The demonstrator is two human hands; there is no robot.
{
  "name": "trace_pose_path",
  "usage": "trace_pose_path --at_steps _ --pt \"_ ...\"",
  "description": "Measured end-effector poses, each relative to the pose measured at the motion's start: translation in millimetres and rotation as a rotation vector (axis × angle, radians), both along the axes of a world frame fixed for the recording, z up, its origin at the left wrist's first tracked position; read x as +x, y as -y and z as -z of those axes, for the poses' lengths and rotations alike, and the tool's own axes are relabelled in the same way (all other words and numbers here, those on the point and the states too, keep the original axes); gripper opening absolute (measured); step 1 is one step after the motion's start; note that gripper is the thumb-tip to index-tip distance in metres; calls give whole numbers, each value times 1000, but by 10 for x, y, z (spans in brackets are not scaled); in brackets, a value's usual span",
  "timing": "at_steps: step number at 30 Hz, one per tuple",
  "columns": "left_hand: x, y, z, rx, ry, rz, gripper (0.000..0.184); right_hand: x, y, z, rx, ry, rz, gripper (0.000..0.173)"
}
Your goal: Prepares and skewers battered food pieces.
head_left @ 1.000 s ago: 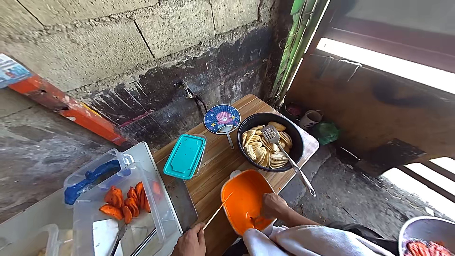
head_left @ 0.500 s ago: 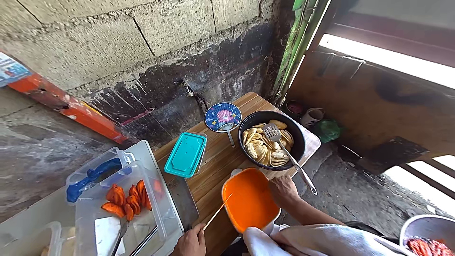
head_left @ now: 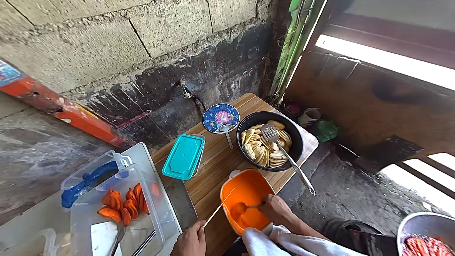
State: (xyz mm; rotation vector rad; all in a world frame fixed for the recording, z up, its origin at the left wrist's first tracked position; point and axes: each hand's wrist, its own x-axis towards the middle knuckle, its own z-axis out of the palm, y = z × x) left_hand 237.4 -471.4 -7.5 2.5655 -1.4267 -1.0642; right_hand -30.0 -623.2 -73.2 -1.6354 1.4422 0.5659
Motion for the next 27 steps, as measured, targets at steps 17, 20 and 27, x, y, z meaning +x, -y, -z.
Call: trace_pose_path --at_steps 17,20,27 --pt "30 -63 32 7 -9 15 36 -275 75 93 -177 -86 -116 44" --pt "28 -59 18 13 -3 8 35 -185 31 77 -163 -34 -182 45" --pt "26 65 -29 11 13 -11 35 -119 14 53 -156 -58 -163 44"
